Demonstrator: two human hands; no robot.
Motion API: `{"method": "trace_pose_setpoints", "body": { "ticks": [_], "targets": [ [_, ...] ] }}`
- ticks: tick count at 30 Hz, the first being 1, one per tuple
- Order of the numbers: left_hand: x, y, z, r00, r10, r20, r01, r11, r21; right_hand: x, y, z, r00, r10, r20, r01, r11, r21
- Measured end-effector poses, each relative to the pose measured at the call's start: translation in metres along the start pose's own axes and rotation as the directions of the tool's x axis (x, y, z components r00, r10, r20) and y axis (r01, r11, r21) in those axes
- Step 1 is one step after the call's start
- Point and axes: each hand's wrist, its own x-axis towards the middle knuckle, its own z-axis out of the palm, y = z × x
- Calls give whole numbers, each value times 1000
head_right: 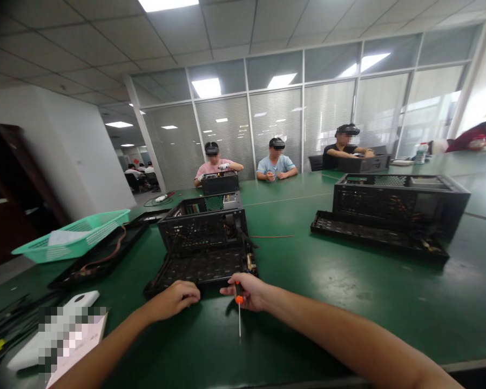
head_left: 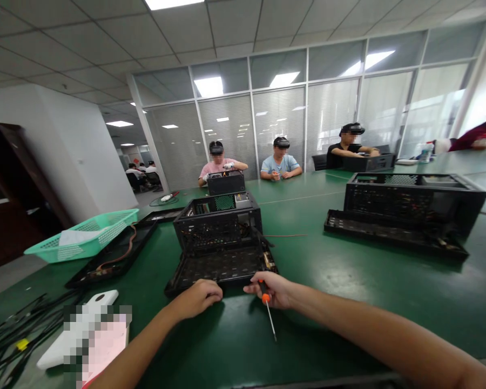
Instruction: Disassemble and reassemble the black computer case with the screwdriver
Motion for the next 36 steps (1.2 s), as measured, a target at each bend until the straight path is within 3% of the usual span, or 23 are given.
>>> {"method": "trace_pose_setpoints", "body": {
  "ticks": [6, 9, 12, 15, 17, 19, 23, 25, 27, 29, 30, 33, 34, 36],
  "targets": [
    [90, -79, -19, 999, 4, -44, -1, 998, 62, 68, -84, -12, 981, -142, -132, 146, 989, 19],
    [147, -127, -33, 981, -151, -119, 158, 986, 47, 114, -145, -15, 953, -208, -221, 217, 976, 16],
    [207, -168, -49, 909, -350, -228, 361, 932, 9, 154, -206, -14, 926, -267, -268, 284, 959, 26],
    [261, -192, -59, 810, -474, -345, 491, 870, -43, 180, -242, -12, 864, -380, -329, 415, 909, 42],
    [284, -197, -57, 756, -513, -406, 524, 847, -94, 187, -247, -16, 816, -447, -365, 498, 865, 55],
    [292, -196, -49, 743, -508, -436, 501, 854, -140, 185, -239, -28, 788, -487, -377, 548, 834, 69],
    [266, -184, -23, 776, -484, -403, 403, 873, -273, 151, -210, -67, 779, -523, -346, 583, 807, 93],
    [249, -174, -10, 750, -514, -417, 254, 805, -536, 120, -201, -88, 774, -535, -338, 596, 796, 105],
    [238, -156, 3, 748, -535, -393, 174, 729, -662, 82, -197, -108, 751, -579, -319, 636, 764, 111],
    [233, -126, 17, 794, -510, -331, 142, 685, -714, 39, -201, -127, 677, -683, -274, 721, 689, 66],
    [231, -108, 24, 824, -481, -299, 131, 675, -726, 15, -205, -138, 616, -748, -247, 773, 634, 9],
    [224, -49, 44, 901, -383, -203, 113, 660, -743, -61, -235, -177, 383, -890, -249, 816, 452, -359],
    [219, -30, 50, 921, -352, -169, 113, 655, -747, -87, -249, -193, 291, -917, -274, 752, 396, -527],
    [207, 2, 58, 955, -282, -95, 119, 655, -746, -138, -280, -226, 81, -933, -350, 384, 353, -853]
  ]
}}
